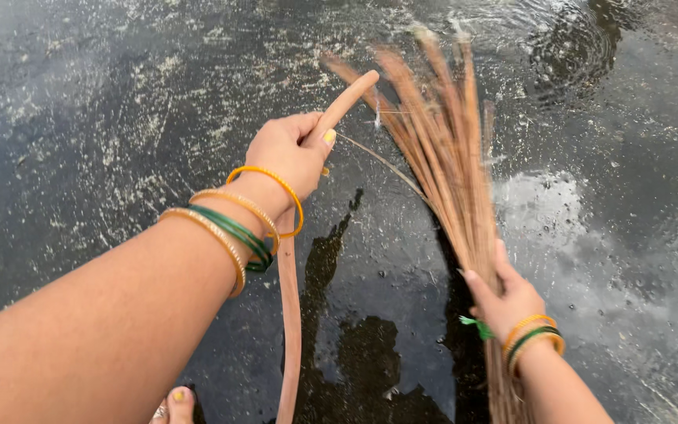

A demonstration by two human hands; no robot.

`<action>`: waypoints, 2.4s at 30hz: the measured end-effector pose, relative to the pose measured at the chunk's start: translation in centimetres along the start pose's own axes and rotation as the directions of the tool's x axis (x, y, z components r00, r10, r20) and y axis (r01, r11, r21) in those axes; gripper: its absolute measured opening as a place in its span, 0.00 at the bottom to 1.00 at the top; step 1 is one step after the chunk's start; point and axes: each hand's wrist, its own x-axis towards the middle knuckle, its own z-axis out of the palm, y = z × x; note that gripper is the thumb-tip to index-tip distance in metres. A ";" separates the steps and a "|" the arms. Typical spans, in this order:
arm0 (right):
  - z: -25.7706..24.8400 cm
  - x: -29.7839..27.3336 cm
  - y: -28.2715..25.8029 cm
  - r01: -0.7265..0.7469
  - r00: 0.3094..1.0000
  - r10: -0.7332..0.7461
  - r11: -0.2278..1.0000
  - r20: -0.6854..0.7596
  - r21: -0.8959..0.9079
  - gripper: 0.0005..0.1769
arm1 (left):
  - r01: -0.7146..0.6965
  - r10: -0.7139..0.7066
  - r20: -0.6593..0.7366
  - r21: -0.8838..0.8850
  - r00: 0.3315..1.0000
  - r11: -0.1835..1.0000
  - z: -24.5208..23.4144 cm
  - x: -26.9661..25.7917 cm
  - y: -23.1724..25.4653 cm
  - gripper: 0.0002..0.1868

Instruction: The person cleans a broom on a wet rooftop by scrubbing it with a hose and their hands.

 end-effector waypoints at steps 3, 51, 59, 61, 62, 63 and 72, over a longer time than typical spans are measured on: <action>-1.6 -1.0 0.4 -0.010 0.998 0.013 0.999 -0.069 0.043 0.48 | -0.009 0.009 0.003 -0.042 1.000 0.999 -1.5 0.2 -0.2 0.16; 15.0 -7.3 -10.9 0.460 0.875 -0.484 0.820 0.015 -0.340 0.46 | -0.188 0.171 -0.088 -0.247 0.981 0.951 -0.4 8.5 -8.9 0.19; 11.0 -5.8 -9.8 -0.222 0.918 0.289 0.942 -0.272 0.251 0.44 | -0.118 0.103 -0.073 -0.241 0.992 0.963 0.7 9.7 -10.1 0.18; 11.3 -6.1 -10.8 -0.211 0.913 0.295 0.933 -0.284 0.292 0.46 | -0.094 0.071 -0.091 -0.286 0.993 0.954 0.2 9.9 -10.9 0.18; 11.5 -6.2 -11.5 -0.200 0.911 0.293 0.930 -0.291 0.310 0.46 | -0.076 0.041 -0.121 -0.299 0.992 0.951 0.0 10.0 -11.3 0.17; 12.1 -6.5 -12.1 -0.184 0.930 0.265 0.936 -0.254 0.300 0.47 | -0.058 0.010 -0.151 -0.314 0.989 0.948 -0.2 10.0 -11.8 0.17; 17.1 -4.4 -15.6 0.483 0.870 -0.423 0.834 0.254 -0.266 0.42 | -0.252 0.112 -0.364 -0.364 0.925 0.897 -3.0 12.8 -15.5 0.16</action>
